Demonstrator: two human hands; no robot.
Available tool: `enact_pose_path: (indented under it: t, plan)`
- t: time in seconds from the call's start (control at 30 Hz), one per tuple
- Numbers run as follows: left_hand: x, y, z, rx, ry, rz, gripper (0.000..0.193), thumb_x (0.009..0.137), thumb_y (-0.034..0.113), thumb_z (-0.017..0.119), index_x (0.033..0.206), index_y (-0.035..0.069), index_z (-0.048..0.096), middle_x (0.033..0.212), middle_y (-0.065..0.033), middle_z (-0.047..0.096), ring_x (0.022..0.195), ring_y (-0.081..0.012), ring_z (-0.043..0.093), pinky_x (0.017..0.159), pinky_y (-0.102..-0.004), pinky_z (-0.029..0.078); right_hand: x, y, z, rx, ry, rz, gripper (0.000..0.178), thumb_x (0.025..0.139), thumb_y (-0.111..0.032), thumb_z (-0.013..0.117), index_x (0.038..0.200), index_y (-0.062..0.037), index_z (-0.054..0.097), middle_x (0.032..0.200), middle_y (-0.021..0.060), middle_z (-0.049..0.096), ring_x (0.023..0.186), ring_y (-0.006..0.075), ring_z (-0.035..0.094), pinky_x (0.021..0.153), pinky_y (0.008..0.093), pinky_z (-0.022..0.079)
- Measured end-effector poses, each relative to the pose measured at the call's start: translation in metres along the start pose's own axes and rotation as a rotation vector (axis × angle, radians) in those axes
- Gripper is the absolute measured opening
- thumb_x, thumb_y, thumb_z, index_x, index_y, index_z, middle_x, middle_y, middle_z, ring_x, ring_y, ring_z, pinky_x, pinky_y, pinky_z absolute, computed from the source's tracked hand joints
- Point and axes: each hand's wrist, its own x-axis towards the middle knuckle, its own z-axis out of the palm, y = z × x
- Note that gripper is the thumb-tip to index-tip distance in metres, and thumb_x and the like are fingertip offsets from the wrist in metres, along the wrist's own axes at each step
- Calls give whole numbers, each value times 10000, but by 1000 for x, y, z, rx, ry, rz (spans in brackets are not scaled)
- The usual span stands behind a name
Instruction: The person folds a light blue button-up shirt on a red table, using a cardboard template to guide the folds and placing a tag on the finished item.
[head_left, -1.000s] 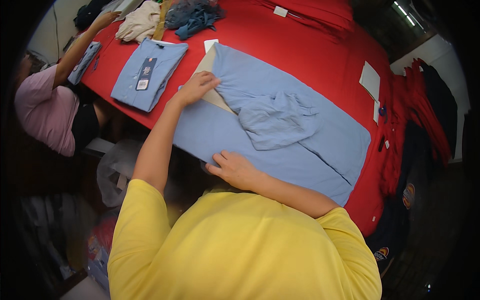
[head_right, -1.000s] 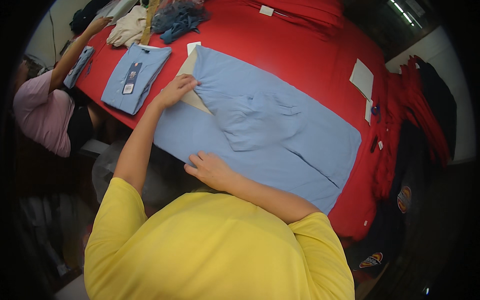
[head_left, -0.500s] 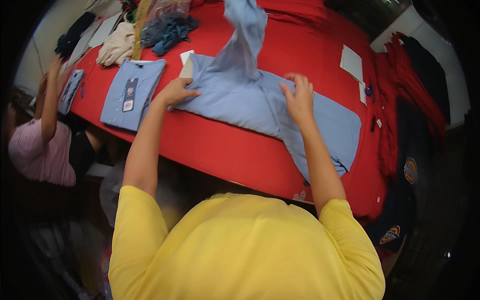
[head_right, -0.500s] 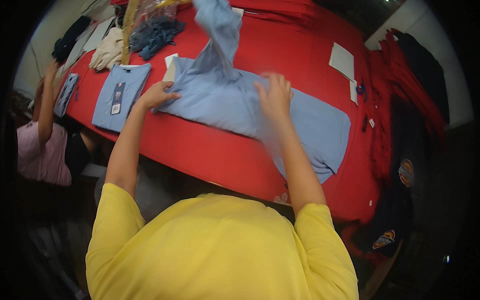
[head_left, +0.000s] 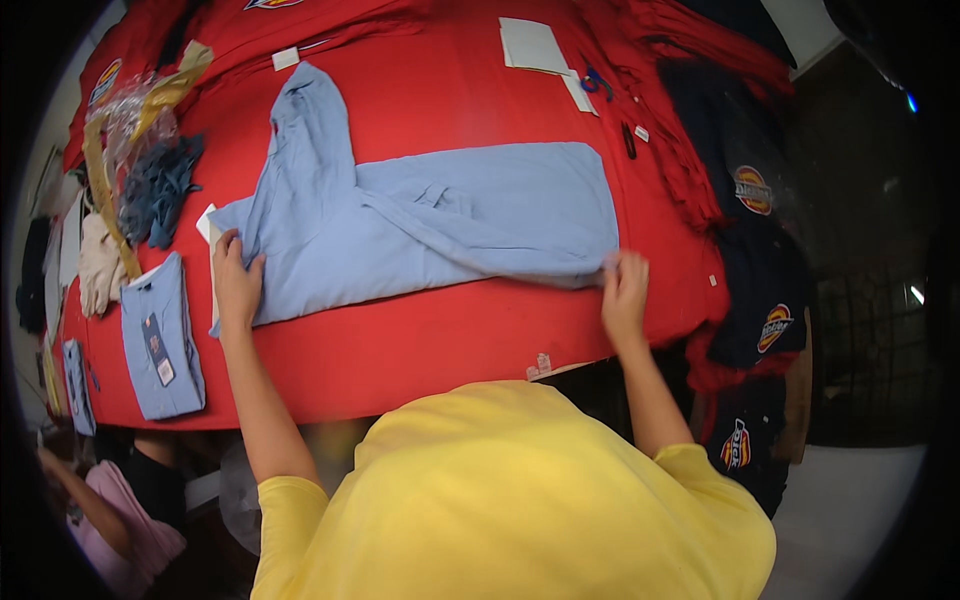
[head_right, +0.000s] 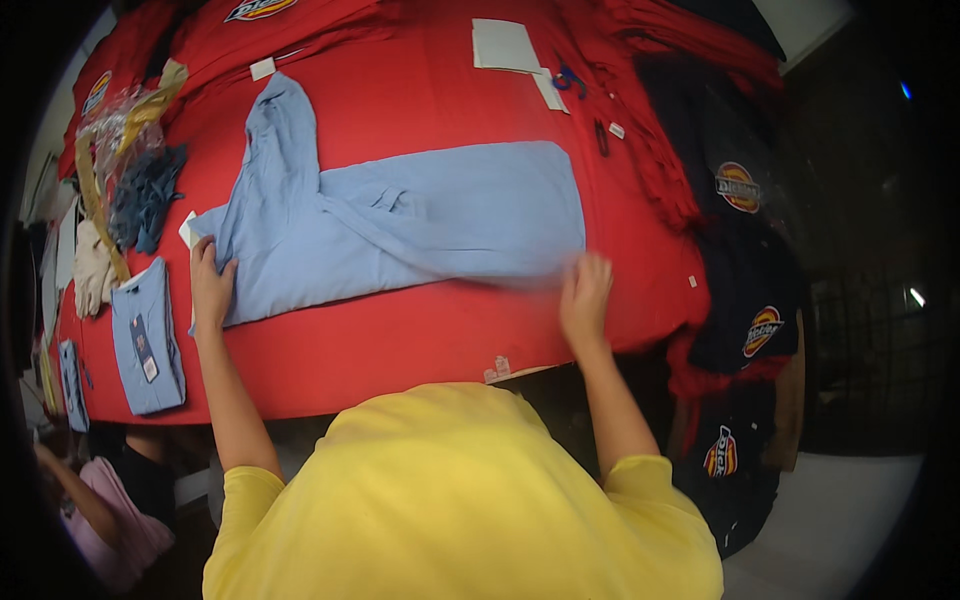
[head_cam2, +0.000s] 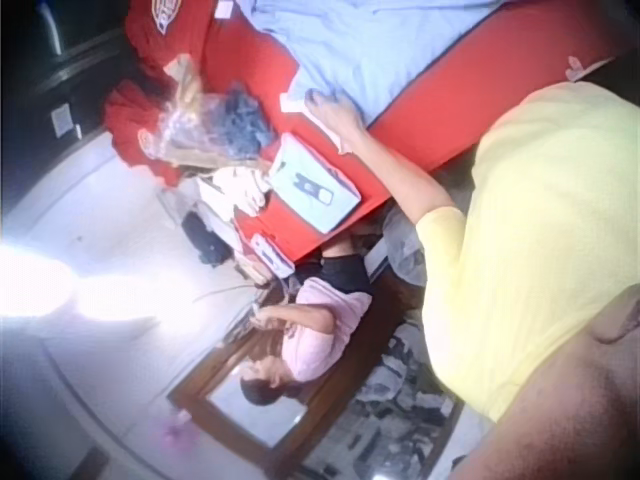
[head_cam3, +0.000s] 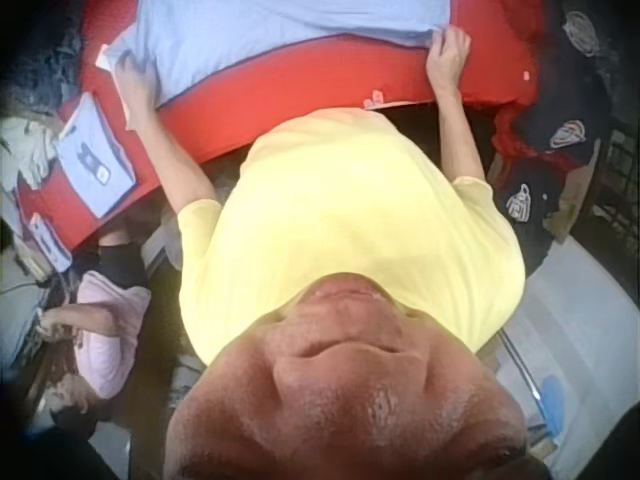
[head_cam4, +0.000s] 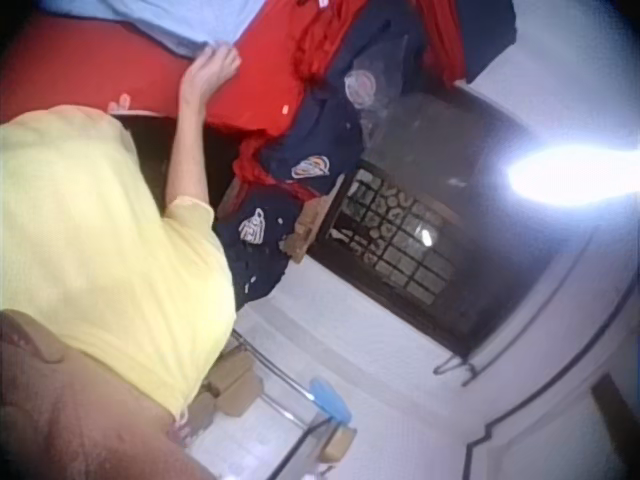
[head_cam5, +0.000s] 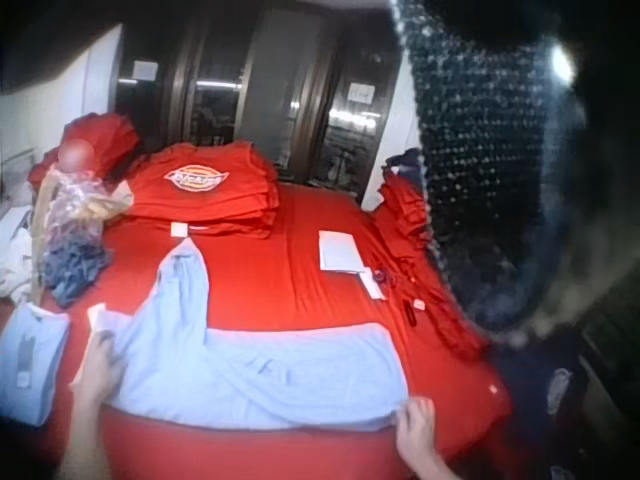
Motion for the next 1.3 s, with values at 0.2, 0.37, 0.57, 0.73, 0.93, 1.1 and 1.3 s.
enact_pose_path:
  t: [0.2,0.37,0.57,0.73,0.93,1.1,1.3]
  plan:
    - [-2,-13,34,-53,173,-59,250,908,92,559,1131,-17,534,1072,-224,590,969,-397,571,828,-428,459,157,50,53,-5,204,163,210,969,-190,474,1063,-44,593,990,203,613,920,393,596,787,469,463]
    - [4,-17,27,-152,250,-115,208,924,107,535,1100,-3,543,992,-213,604,866,-403,597,755,-428,473,180,45,106,-325,-26,291,242,968,-271,470,1128,-103,536,1027,184,620,956,399,601,786,522,472]
    - [9,-14,20,-167,92,-241,206,894,147,597,1035,-2,575,975,-189,603,880,-376,604,751,-394,470,179,45,84,-287,-15,373,296,954,-340,495,1140,-113,538,1237,161,540,1039,383,579,816,526,459]
    - [12,-12,16,-120,89,-241,230,885,156,615,1037,-11,576,995,-182,599,902,-373,599,766,-388,470,134,9,68,-367,-90,39,435,949,-388,501,1264,-88,517,1420,148,420,1308,328,389,1023,541,321]
    - [16,-18,31,-87,167,-166,247,878,153,625,1044,-23,571,1006,-179,599,919,-376,594,784,-389,469,102,28,89,-450,-176,44,532,929,-383,526,1366,-86,463,1473,145,348,1402,323,245,1120,552,185]
    - [14,-20,31,-141,149,-222,244,879,150,622,1042,-25,571,1015,-180,595,925,-374,594,791,-397,468,124,1,98,-185,-32,-43,326,866,-201,638,1170,-85,638,1228,106,557,1157,262,497,951,446,398]
    - [18,-15,32,-164,176,-153,239,879,153,614,1034,-22,565,994,-181,585,919,-377,588,794,-406,464,152,-3,140,22,50,21,162,809,-106,675,950,-25,678,814,64,630,686,203,589,642,327,473]
